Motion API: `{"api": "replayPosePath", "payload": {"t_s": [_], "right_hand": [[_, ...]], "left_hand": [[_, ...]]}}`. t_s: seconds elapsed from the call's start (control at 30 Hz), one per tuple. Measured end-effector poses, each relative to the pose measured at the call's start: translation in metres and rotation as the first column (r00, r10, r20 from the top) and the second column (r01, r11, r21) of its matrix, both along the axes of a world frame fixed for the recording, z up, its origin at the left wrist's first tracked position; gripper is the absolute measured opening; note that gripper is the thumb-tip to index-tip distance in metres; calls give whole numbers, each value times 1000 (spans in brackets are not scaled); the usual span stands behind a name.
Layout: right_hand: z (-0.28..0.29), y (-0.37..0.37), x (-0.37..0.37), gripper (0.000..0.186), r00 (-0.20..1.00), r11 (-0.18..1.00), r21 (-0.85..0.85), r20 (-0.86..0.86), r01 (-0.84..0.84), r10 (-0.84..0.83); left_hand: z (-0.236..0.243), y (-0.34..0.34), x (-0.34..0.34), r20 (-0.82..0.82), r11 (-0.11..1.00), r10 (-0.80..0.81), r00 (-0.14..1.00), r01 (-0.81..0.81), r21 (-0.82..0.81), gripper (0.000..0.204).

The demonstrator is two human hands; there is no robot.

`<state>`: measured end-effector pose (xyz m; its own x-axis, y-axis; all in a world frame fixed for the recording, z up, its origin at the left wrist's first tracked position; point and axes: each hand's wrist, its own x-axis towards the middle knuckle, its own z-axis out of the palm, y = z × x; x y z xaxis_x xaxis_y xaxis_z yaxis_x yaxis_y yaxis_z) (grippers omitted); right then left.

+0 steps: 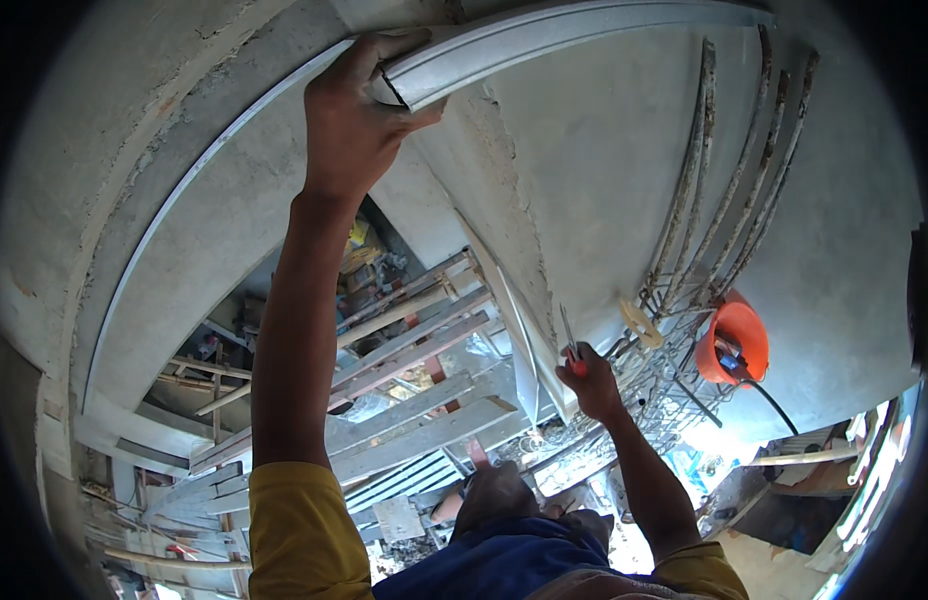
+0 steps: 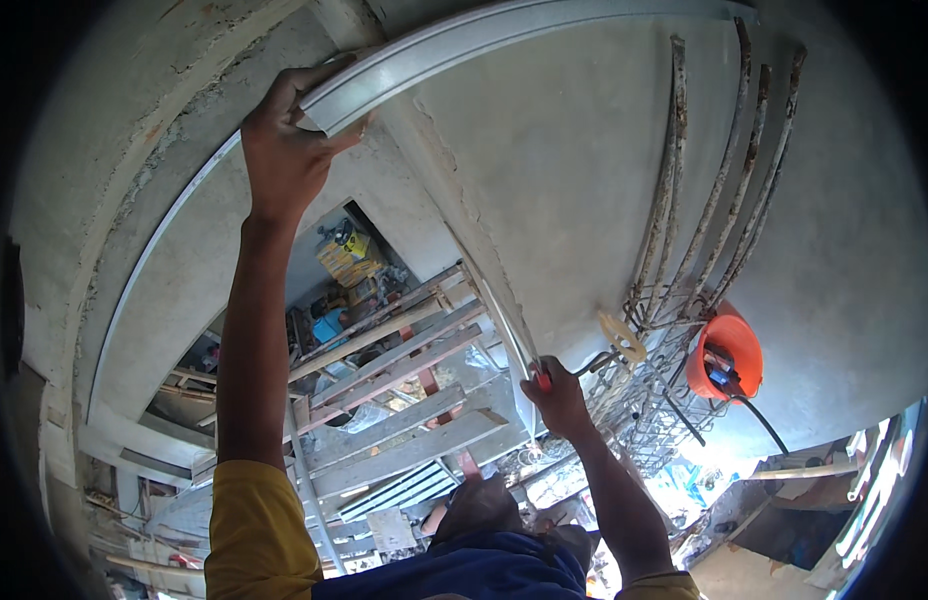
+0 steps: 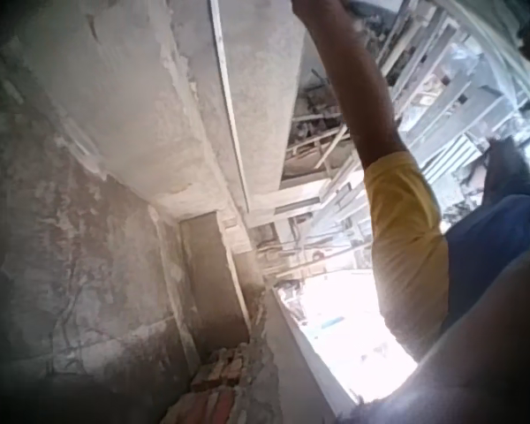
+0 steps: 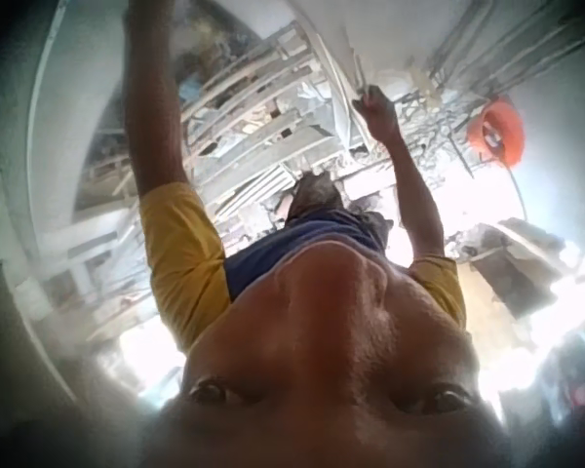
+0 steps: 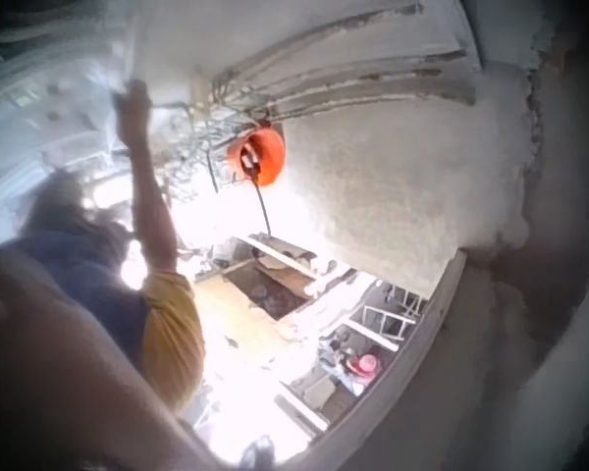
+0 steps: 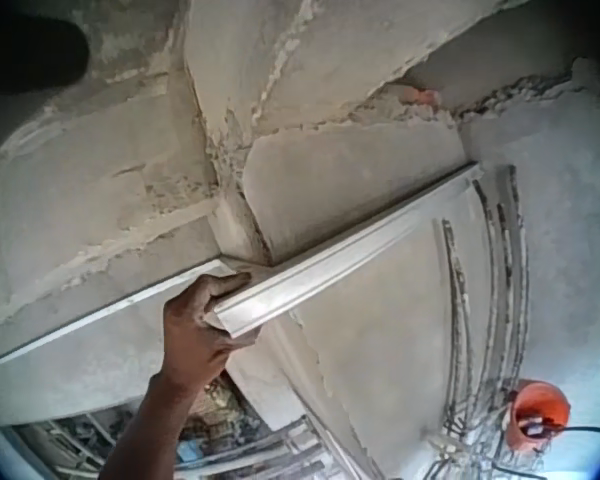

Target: Measuring, cutting, and fitting metal ceiling or wall track framing for renovation.

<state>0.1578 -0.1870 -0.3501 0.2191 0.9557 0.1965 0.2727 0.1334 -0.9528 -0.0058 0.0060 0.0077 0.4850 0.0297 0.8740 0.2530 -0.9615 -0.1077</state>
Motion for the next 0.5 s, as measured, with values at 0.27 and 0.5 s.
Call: {"api": "replayPosePath", "payload": {"t_s": [0.27,0.5], "right_hand": [[153,92,-25,28,993,965,260,-103,-36,64],[213,108,-24,30,977,920,382,-146,-90,156]], "left_hand": [[3,-1,-1,-68,959,212,975,-194,205,33],[13,-1,-11,-73,814,425,902,-346,467,30]]}}
